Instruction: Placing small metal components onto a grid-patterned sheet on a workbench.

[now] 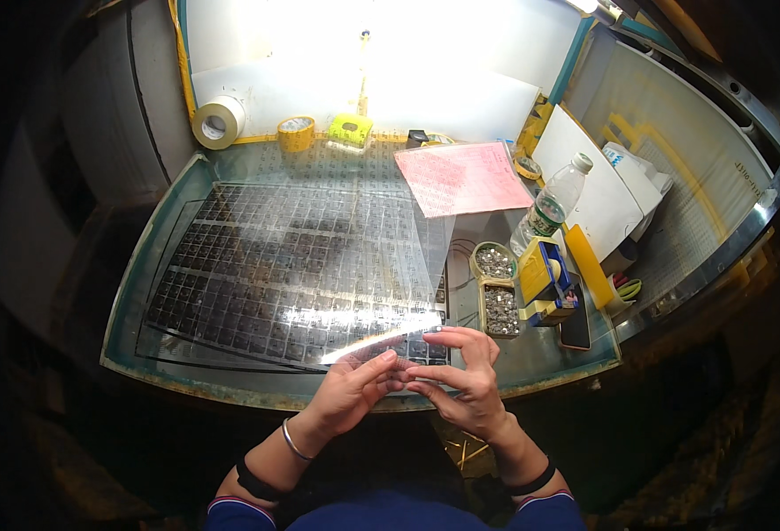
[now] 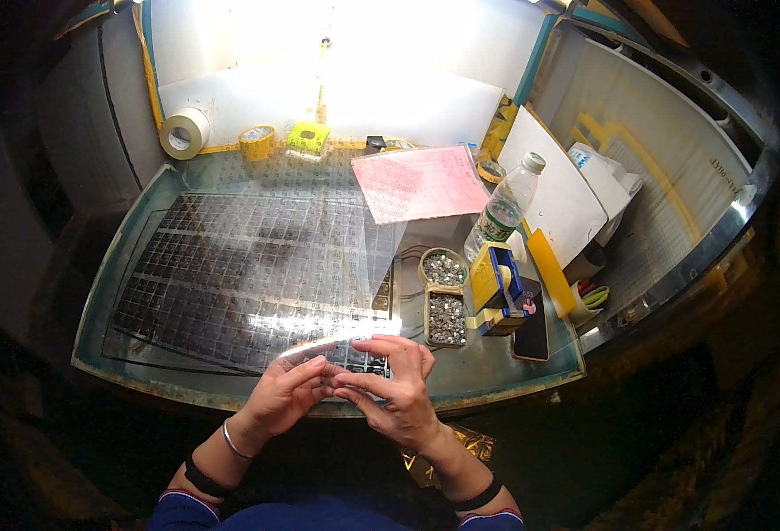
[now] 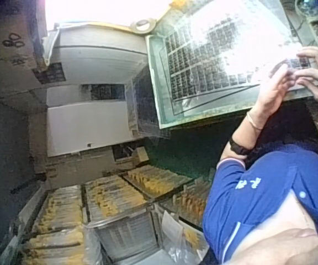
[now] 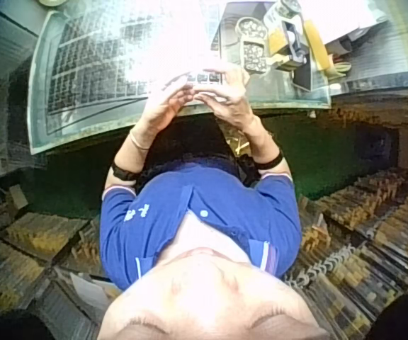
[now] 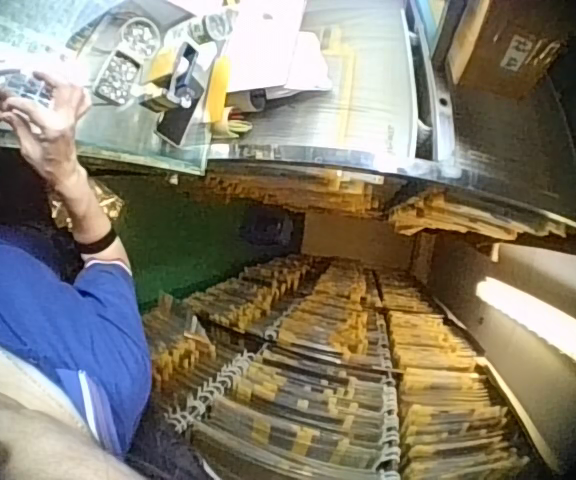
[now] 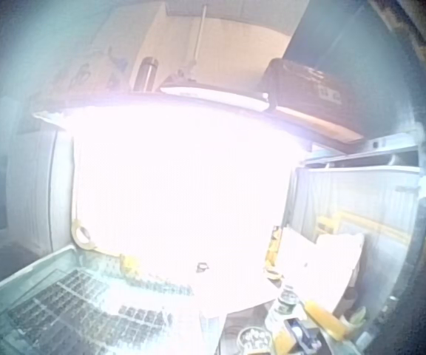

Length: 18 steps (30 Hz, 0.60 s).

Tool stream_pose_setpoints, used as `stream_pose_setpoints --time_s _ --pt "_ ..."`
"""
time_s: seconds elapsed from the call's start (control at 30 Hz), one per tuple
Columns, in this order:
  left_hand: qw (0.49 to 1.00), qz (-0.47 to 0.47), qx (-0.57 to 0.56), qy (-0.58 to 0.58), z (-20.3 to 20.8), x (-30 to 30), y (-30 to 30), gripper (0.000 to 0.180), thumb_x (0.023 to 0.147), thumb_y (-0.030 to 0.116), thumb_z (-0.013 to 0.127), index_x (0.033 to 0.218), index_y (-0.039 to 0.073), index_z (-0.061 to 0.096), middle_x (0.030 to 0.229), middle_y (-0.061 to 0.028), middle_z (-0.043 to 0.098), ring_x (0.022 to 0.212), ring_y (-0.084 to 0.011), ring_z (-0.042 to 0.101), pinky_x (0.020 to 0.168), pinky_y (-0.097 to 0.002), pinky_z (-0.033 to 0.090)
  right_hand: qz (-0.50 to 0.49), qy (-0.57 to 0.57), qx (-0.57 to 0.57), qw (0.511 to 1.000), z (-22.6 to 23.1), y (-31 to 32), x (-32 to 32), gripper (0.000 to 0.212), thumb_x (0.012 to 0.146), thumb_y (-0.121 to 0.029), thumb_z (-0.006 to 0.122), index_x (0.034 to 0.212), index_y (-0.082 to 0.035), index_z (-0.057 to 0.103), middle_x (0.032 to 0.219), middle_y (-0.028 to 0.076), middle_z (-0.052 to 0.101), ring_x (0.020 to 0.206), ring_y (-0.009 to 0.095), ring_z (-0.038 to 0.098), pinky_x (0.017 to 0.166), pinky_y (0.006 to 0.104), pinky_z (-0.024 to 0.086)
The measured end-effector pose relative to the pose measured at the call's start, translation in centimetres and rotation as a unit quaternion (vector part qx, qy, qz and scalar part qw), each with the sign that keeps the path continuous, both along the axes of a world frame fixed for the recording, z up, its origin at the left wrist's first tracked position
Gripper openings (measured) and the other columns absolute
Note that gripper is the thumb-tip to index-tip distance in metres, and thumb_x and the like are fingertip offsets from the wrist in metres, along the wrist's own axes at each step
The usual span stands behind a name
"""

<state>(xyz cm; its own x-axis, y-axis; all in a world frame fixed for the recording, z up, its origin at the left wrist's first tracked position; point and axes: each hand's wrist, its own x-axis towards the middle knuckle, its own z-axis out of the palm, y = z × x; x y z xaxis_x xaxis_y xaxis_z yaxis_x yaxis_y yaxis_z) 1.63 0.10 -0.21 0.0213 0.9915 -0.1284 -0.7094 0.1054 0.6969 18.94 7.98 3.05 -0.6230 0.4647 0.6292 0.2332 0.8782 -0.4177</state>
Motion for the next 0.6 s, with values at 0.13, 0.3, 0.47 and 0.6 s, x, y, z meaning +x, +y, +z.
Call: stream_pose_setpoints --time_s 0.13,0.3,0.47,0.6 --pt "1.000 -0.002 0.002 -0.003 0.1 -0.1 0.0 0.025 0.095 0.012 0.047 0.118 0.004 0.051 0.096 -0.0096 0.063 0.089 -0.0152 0.060 0.075 -0.0266 0.048 0.005 0.005 -0.005 1.000 0.0 0.0 0.0 0.023 0.064 -0.020 0.080 0.086 -0.021 0.073 0.109 0.005 0.060 0.107 0.026 0.050 0.092 0.0374 0.033" --pt "1.000 0.002 -0.013 -0.006 0.6 -0.1 -0.1 0.024 0.095 0.011 0.046 0.118 0.004 0.050 0.094 -0.0102 0.063 0.086 -0.0154 0.061 0.074 -0.0261 0.049 0.010 0.018 -0.025 0.999 0.1 -0.1 -0.3 0.022 0.063 -0.017 0.080 0.084 -0.020 0.073 0.108 0.005 0.061 0.107 0.027 0.051 0.091 0.0376 0.034" --pt "1.000 0.003 -0.014 -0.010 1.0 0.0 -0.1 0.024 0.095 0.011 0.047 0.117 0.003 0.050 0.093 -0.0109 0.063 0.086 -0.0151 0.061 0.074 -0.0257 0.050 0.009 0.027 -0.058 0.998 0.3 -0.2 -0.3 0.016 0.064 -0.011 0.079 0.078 -0.013 0.070 0.105 0.005 0.062 0.104 0.025 0.052 0.089 0.0367 0.035" --pt "1.000 0.008 -0.020 0.008 0.7 0.0 -0.1 0.021 0.094 0.013 0.049 0.112 0.002 0.053 0.094 -0.0120 0.063 0.083 -0.0137 0.060 0.073 -0.0247 0.048 0.042 0.027 -0.141 0.989 1.4 0.1 1.8 0.012 0.068 -0.009 0.076 0.075 -0.013 0.069 0.094 0.002 0.064 0.094 0.019 0.056 0.083 0.0314 0.037"
